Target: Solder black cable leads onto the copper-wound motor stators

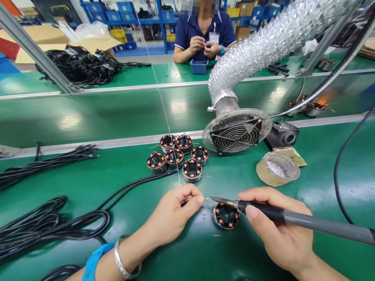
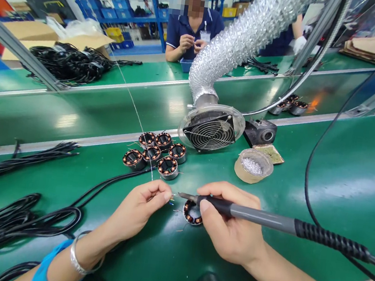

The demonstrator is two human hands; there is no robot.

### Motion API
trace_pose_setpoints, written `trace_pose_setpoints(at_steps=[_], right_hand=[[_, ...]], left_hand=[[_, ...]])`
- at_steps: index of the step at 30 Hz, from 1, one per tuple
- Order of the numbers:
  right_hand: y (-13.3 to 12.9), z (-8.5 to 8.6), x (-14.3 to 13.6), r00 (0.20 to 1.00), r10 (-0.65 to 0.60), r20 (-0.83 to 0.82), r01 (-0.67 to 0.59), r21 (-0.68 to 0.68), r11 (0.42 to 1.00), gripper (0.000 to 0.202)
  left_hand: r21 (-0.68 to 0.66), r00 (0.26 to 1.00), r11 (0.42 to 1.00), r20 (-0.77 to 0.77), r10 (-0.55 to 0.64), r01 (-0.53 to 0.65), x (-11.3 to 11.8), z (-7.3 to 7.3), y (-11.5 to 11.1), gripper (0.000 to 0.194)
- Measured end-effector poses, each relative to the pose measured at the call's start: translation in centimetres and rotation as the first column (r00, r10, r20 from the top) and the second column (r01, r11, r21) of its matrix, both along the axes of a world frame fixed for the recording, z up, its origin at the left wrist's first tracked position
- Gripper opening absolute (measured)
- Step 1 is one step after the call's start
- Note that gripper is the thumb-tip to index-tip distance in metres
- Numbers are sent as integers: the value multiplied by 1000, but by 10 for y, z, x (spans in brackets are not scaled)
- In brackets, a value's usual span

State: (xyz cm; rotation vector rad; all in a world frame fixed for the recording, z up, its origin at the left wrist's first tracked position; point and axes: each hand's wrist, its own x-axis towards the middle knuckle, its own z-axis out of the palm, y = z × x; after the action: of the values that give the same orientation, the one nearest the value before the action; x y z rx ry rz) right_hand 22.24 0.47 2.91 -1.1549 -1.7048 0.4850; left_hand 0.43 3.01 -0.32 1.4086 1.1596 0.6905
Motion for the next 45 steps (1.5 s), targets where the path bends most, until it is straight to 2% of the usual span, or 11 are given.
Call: trace_pose_setpoints(at_steps=[19,29,35,45], right_hand=[[1,2,-5,999,34,-7,-34,1,999,11],[-6,8,-15,992,98,76,-109,152,982,19],[-8,4,-17,979,133,154,-168,248,954,25],[-11,6,-9,986,118,118,-142,217,966,28]], left_hand=[[-1,1000,1000,-16,1,-1,2,3,-1,25],[18,999,1000,-36,-5,6,2,3,0,26],[9,999,1000,-45,-8,9,2,3,0,26],[3,999,1000,-34,-8,9,2,3,1,26]])
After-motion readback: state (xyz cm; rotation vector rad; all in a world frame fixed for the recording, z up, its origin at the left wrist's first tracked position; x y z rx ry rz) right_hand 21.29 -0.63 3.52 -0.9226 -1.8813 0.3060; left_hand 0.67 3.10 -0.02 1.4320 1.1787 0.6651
